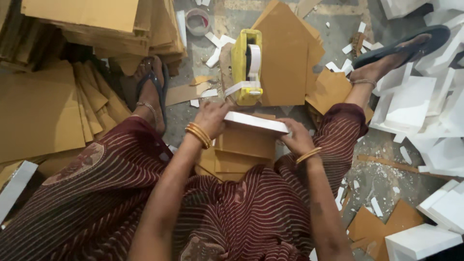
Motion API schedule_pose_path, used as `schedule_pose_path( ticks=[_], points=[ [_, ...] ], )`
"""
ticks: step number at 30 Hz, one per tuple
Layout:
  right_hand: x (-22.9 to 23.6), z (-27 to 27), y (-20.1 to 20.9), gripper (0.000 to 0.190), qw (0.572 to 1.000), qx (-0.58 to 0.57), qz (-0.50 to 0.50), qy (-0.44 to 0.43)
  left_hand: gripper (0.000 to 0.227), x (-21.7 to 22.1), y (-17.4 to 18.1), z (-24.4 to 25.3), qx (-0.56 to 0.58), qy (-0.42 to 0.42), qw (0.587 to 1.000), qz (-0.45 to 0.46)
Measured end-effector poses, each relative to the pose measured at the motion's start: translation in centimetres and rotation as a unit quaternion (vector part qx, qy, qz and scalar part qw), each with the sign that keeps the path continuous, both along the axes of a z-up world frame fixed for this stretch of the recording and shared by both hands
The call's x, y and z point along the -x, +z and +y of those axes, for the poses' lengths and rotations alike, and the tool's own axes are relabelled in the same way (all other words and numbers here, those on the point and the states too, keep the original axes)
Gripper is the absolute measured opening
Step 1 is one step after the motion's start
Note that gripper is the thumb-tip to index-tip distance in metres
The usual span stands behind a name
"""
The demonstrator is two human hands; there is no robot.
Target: The person sits on the floor and repeatedly places white foam inserts into brown cardboard boxes, then seals them with tape using a handheld dispenser. The person handles multiple boxes one at a time, folding flaps and applying tape to close them.
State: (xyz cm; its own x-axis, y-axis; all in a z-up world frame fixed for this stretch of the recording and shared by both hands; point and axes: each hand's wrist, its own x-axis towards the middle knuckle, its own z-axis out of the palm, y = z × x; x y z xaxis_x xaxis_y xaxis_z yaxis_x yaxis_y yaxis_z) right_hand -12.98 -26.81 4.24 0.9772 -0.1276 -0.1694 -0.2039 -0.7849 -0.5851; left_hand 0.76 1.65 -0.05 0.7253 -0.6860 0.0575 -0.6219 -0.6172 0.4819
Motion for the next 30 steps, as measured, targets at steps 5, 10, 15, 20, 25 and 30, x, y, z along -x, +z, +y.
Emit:
schedule_pose_path(
  ticks=[5,10,15,20,25,30],
  points=[
    [-3.1,-3.7,-0.5,0.055,0.992,-0.080,-0.077,0.057,0.049,0.2,-0.3,0.2,0.089,-0.016,0.996,-0.021],
    [-11.9,-1.0,-2.7,0.029,0.953,-0.296,-0.060,-0.039,0.039,0.4,-0.7,-0.7,0.072,-0.014,0.997,-0.032],
    [-13.3,2.8,-2.2,0.026,0.953,-0.293,-0.052,-0.053,0.041,0.6,-0.4,-0.9,0.078,-0.015,0.996,-0.028],
    [-4.4,4.9,-2.9,0.018,0.925,-0.368,-0.047,-0.081,0.036,1.0,-1.5,-2.1,0.084,-0.006,0.996,-0.013],
    [-1.0,7.1,-9.8,0.017,0.887,-0.435,0.006,-0.153,0.039,-0.1,-3.1,-4.0,0.087,-0.006,0.996,0.021],
    [-2.3,5.5,-14.7,0.020,0.887,-0.435,0.009,-0.153,0.048,-2.1,-3.8,-3.3,0.147,-0.020,0.966,0.210]
  ],
)
